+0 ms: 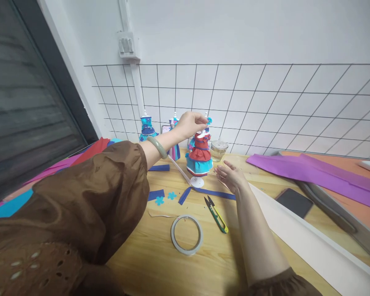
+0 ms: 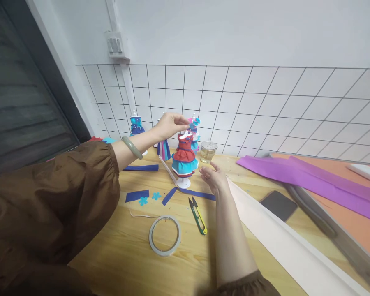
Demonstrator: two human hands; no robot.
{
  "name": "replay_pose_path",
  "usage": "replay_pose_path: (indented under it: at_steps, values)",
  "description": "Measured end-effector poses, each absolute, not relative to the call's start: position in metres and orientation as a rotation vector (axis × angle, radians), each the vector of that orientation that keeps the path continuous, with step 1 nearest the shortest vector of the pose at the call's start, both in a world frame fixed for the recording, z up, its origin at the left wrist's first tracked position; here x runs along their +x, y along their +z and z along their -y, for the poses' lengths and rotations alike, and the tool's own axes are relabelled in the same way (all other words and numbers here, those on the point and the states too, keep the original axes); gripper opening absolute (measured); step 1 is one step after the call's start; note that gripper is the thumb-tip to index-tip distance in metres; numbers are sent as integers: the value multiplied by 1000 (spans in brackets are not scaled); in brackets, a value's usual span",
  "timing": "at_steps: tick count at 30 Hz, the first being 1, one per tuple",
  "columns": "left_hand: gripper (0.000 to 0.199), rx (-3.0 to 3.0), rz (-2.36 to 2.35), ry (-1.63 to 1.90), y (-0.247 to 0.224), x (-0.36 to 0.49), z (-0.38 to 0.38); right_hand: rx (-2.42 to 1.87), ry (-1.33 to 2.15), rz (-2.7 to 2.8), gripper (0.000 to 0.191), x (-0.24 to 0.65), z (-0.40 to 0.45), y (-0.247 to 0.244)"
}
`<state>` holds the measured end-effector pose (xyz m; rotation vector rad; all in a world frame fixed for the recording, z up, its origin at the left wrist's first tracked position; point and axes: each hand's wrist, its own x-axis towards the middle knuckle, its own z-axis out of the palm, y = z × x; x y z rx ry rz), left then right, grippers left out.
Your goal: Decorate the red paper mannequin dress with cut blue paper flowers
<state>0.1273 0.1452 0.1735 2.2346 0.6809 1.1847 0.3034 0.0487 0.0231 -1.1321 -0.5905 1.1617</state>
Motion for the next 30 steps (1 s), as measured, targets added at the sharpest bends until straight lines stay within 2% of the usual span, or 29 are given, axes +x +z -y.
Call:
replay_pose_path:
  at_steps: [15,22,30]
  values:
    - [14,2116,-555,1203,166,124,-135,-1142,1338,657,71,288,-41,38]
    - [14,2050,-524,1235,163,127,-141,-1151,1309,659,85,284,-46,31]
    - [25,2024,-531,1225,158,129,-136,-1143,1226,642,89,276,-45,24]
